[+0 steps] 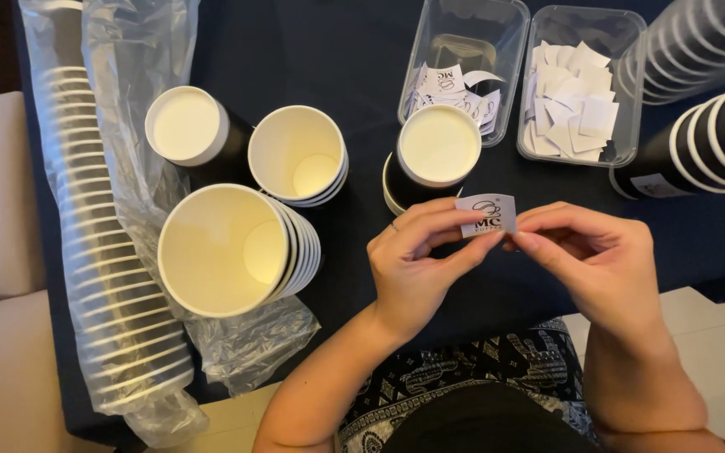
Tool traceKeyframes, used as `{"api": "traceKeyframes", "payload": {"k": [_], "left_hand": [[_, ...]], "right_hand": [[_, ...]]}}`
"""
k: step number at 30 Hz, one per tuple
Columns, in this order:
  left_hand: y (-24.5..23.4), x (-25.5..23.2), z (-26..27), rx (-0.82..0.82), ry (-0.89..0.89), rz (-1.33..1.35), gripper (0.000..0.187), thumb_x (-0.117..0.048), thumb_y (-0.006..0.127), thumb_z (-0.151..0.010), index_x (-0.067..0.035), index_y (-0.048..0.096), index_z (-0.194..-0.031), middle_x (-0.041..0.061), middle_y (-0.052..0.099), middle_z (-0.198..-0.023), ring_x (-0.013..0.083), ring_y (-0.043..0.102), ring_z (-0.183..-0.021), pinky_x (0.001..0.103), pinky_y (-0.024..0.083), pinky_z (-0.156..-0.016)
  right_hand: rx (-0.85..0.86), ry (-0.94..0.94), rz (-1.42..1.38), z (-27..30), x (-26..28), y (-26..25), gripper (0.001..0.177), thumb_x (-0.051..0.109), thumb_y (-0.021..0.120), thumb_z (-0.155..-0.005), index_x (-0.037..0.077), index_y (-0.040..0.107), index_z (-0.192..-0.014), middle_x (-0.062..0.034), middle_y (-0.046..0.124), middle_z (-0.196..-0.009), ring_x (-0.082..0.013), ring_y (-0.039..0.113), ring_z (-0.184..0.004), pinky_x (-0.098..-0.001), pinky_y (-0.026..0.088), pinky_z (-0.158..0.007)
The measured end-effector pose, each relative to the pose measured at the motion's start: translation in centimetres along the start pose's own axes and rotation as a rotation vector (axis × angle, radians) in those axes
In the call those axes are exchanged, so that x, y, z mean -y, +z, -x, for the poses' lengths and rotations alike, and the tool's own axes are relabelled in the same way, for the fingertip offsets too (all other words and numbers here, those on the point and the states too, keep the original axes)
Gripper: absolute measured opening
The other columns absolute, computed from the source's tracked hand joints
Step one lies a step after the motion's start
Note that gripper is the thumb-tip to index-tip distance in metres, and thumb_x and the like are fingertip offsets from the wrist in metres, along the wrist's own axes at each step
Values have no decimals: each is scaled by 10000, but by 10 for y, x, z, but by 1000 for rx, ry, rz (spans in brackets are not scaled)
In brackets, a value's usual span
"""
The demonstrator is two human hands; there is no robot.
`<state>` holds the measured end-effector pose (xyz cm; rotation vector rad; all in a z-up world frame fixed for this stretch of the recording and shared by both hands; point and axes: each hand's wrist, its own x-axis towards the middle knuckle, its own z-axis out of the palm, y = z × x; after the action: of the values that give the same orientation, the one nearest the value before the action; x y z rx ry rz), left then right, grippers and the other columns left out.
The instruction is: Applying logo stickers to the exterior of paper coffee cups.
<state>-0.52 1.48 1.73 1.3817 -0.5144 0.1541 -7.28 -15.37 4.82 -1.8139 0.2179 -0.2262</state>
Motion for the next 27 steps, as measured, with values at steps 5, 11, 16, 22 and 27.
{"api": "traceKeyframes", "payload": {"k": [5,11,16,22,27], "left_hand": [[-1,-1,-2,-16,-41,46,249,-17,856,-820,-8,718,-1028,140,685,-1039,163,719,-937,265,692,-868],[0,-2,-2,-18,-118,117,266,8,862,-800,-10,701,-1011,124,678,-1028,156,712,-945,246,674,-867],[0,-3,-1,-17,-197,224,264,14,850,-802,-9,690,-1010,121,676,-1056,175,714,-996,261,663,-906],[-1,-8,-2,-4,-250,255,262,-6,846,-805,-2,693,-1018,115,674,-1059,179,714,-999,265,664,-919],[0,-8,-1,-15,-310,308,283,-3,856,-782,4,698,-1017,109,668,-1054,172,709,-992,264,663,-924]], "right_hand": [[-22,-35,-7,4,10,7,72,-54,696,-904,-74,720,-970,-201,740,-974,-218,723,-861,-246,594,-842],[-175,-34,19,11,17,15,97,-91,724,-912,-81,693,-1003,-194,731,-991,-203,715,-891,-249,601,-873],[-130,-49,28,9,14,12,86,-83,728,-901,-64,714,-984,-188,735,-1022,-200,700,-957,-234,571,-871],[-127,-93,30,9,16,16,32,-93,717,-906,-80,709,-935,-216,729,-976,-226,707,-897,-251,579,-847],[-138,-114,43,11,17,17,19,-91,722,-907,-78,710,-914,-213,728,-954,-220,698,-883,-239,558,-810]]}}
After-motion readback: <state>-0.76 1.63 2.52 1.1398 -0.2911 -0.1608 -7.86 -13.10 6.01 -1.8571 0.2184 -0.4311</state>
